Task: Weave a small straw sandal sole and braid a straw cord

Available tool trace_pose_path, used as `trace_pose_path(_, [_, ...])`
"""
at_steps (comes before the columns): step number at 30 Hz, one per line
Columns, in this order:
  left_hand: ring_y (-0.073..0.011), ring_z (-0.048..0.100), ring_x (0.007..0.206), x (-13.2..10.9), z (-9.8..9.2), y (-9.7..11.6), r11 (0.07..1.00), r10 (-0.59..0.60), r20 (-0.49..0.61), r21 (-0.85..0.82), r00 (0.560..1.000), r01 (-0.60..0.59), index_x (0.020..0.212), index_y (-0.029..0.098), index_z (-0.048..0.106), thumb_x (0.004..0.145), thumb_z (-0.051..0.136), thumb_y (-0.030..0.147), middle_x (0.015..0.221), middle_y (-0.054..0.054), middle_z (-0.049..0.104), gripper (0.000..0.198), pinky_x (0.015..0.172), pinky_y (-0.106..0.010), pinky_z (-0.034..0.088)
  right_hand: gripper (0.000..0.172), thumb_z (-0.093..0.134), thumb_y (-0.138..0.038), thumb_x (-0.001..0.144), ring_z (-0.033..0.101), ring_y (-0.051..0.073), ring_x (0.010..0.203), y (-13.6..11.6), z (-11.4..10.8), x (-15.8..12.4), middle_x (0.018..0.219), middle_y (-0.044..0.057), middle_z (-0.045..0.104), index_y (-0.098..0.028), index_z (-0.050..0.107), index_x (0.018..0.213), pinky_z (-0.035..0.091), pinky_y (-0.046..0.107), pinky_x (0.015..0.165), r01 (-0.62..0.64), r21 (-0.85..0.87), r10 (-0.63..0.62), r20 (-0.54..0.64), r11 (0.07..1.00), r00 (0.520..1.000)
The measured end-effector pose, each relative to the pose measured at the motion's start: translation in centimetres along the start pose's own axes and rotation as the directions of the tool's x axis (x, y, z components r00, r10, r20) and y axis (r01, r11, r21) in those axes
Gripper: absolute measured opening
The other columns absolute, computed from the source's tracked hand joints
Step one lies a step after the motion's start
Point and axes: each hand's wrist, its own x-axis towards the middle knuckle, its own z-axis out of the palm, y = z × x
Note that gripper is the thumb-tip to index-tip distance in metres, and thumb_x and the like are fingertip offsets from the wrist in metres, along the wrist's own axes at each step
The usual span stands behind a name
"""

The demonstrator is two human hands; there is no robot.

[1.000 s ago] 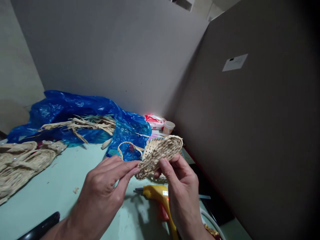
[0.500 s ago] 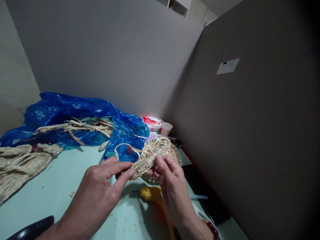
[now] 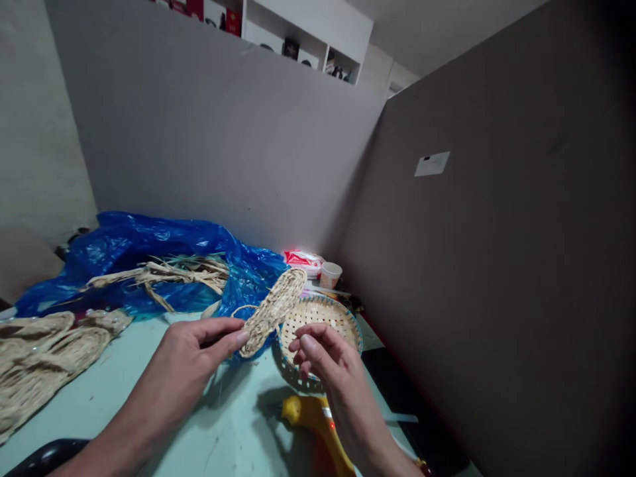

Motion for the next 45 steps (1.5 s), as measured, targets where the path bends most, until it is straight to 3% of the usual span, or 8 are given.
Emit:
trace_pose_path(6, [-0.0294, 0.073, 0.088, 0.5, -0.9, 0.6, 0.977, -0.124, -0.185, -0.194, 0.975, 0.087, 0.073, 0.025, 0.079, 0.055, 0.081, 0.038, 0.084, -0.003, 0.081, 0.023, 0.085, -0.040, 0.055, 0.034, 0.069, -0.050, 0.080, 0.052, 0.014, 0.067, 0.8, -0.2, 0.4, 0.078, 0.006, 0.065, -0.016, 0.064, 0.083, 0.040, 0.023, 0.058, 0.036, -0.074, -0.038, -0.014, 0.997, 0.999])
trace_pose_path(14, [-0.0245, 0.070, 0.096, 1.2, -1.9, 0.0, 0.918, -0.156, -0.325, -0.396, 0.933, 0.016, 0.090, 0.019, 0.077, 0.063, 0.082, 0.034, 0.094, -0.005, 0.080, 0.031, 0.097, -0.039, 0.048, 0.032, 0.069, -0.050, 0.080, 0.053, 0.014, 0.063, 2.2, 0.0, 0.7, 0.075, 0.004, 0.065, -0.018, 0.066, 0.080, 0.039, 0.024, 0.056, 0.087, -0.098, -0.084, 0.039, 0.991, 0.996])
trace_pose_path(20, [-0.0102, 0.069, 0.073, 0.8, -3.2, 2.6, 0.767, -0.160, -0.306, -0.637, 0.938, -0.077, 0.084, 0.019, 0.077, 0.064, 0.081, 0.021, 0.081, 0.002, 0.078, 0.020, 0.074, -0.019, 0.054, 0.032, 0.061, -0.049, 0.085, 0.053, 0.015, 0.065, 2.1, 0.3, 0.4, 0.077, 0.004, 0.063, -0.017, 0.063, 0.084, 0.040, 0.026, 0.058, 0.140, -0.249, -0.114, 0.113, 0.958, 0.987])
trace_pose_path(27, [-0.0073, 0.066, 0.062, -0.8, -4.4, 5.7, 0.667, -0.133, -0.298, -0.732, 0.945, -0.138, 0.074, 0.016, 0.076, 0.067, 0.073, 0.009, 0.069, 0.000, 0.075, 0.011, 0.064, -0.012, 0.054, 0.025, 0.052, -0.041, 0.091, 0.057, 0.019, 0.078, 2.4, 0.8, 0.0, 0.084, 0.005, 0.063, -0.017, 0.060, 0.089, 0.044, 0.030, 0.069, 0.217, -0.483, -0.122, 0.220, 0.848, 0.968])
trace_pose_path(31, [-0.0089, 0.065, 0.061, -2.1, -4.3, 6.8, 0.627, -0.147, -0.180, -0.778, 0.973, -0.050, 0.073, 0.012, 0.075, 0.072, 0.069, 0.007, 0.068, -0.003, 0.073, 0.008, 0.060, -0.013, 0.055, 0.020, 0.050, -0.032, 0.094, 0.056, 0.022, 0.098, 2.2, 1.0, -0.6, 0.108, 0.007, 0.062, -0.021, 0.058, 0.108, 0.043, 0.035, 0.086, 0.377, -0.594, -0.276, 0.258, 0.710, 0.926])
trace_pose_path(35, [-0.0109, 0.067, 0.068, -3.2, -3.5, 7.7, 0.610, -0.162, -0.081, -0.792, 0.983, 0.035, 0.077, 0.012, 0.075, 0.077, 0.065, 0.006, 0.075, -0.005, 0.074, 0.011, 0.067, -0.015, 0.057, 0.044, 0.053, -0.023, 0.093, 0.046, 0.023, 0.117, 1.9, 2.0, 0.0, 0.128, 0.009, 0.053, -0.023, 0.041, 0.135, 0.037, 0.039, 0.100, 0.536, -0.665, -0.370, 0.390, 0.520, 0.843])
trace_pose_path(40, [-0.0101, 0.066, 0.063, -3.3, -3.4, 8.9, 0.598, -0.183, -0.094, -0.801, 0.979, 0.035, 0.071, 0.012, 0.074, 0.078, 0.060, 0.003, 0.071, -0.004, 0.073, 0.018, 0.062, -0.016, 0.057, 0.006, 0.056, -0.013, 0.088, 0.051, 0.022, 0.091, 1.3, 4.0, 3.1, 0.099, 0.007, 0.064, -0.018, 0.059, 0.087, 0.039, 0.036, 0.083, 0.588, -0.719, -0.271, 0.522, 0.371, 0.809])
trace_pose_path(45, [-0.0072, 0.065, 0.059, -2.8, -5.6, 8.3, 0.676, -0.183, -0.362, -0.722, 0.914, -0.150, 0.072, 0.016, 0.075, 0.068, 0.071, 0.007, 0.066, 0.001, 0.074, 0.011, 0.060, -0.011, 0.054, 0.021, 0.046, -0.006, 0.089, 0.050, 0.017, 0.072, -0.9, 4.2, 4.1, 0.075, 0.002, 0.058, -0.018, 0.047, 0.072, 0.037, 0.030, 0.069, 0.587, -0.704, -0.276, 0.518, 0.399, 0.809])
